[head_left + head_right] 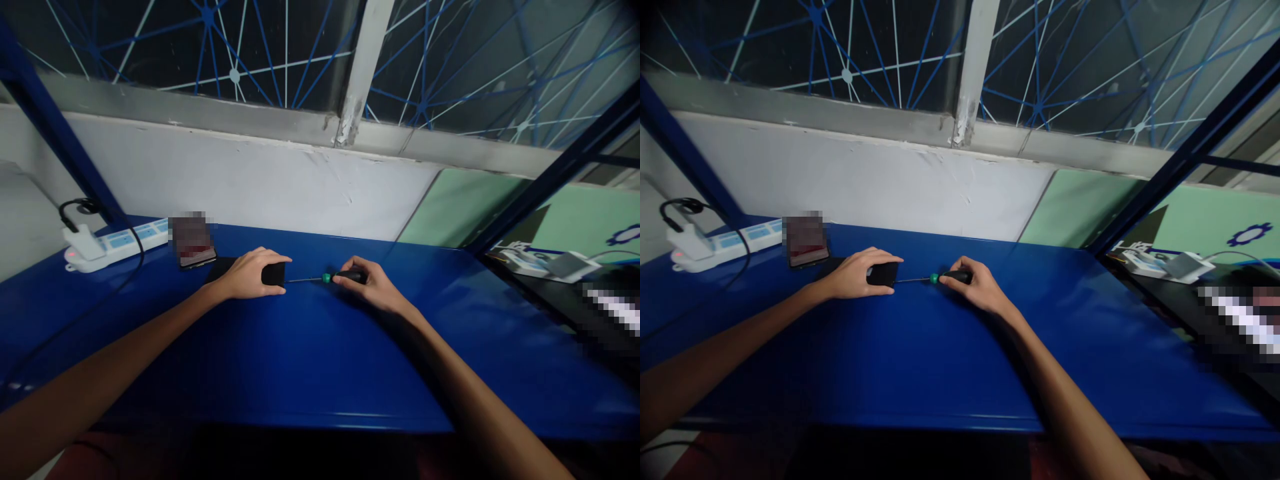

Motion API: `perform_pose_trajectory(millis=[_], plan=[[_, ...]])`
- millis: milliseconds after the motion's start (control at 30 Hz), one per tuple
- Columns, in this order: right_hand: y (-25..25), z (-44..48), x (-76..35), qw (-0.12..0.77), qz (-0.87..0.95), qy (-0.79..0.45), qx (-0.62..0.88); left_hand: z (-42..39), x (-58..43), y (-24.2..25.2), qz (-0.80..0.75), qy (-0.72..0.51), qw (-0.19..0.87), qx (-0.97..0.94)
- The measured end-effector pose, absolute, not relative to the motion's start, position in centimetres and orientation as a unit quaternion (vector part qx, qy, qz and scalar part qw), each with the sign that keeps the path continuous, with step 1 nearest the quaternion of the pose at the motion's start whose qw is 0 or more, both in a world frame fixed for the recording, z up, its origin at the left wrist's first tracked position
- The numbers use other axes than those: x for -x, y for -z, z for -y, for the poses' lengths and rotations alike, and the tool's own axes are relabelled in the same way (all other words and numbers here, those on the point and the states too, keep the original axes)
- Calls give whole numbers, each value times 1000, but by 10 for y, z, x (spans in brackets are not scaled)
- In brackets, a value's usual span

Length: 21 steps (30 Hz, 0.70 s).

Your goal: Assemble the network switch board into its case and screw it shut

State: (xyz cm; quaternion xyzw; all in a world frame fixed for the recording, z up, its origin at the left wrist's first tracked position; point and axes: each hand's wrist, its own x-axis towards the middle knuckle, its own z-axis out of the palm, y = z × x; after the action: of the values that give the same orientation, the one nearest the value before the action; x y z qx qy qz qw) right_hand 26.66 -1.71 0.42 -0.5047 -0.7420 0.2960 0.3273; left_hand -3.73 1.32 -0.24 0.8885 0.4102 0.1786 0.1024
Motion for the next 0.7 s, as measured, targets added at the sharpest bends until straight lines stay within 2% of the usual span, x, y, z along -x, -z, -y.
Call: perform_pose_trajectory(millis=[200,300,500,700], plan=[[-8,22,-262,297,769,-198,530,-14,37,4,-407,-180,103,-890],[-6,22,-263,311,764,-229,518,-14,38,5,-404,-182,103,-890],[6,13,-270,333,731,-368,468,-13,39,5,-406,-181,99,-890],[-4,16,-269,307,745,-288,517,-12,37,4,-406,-176,92,-892]])
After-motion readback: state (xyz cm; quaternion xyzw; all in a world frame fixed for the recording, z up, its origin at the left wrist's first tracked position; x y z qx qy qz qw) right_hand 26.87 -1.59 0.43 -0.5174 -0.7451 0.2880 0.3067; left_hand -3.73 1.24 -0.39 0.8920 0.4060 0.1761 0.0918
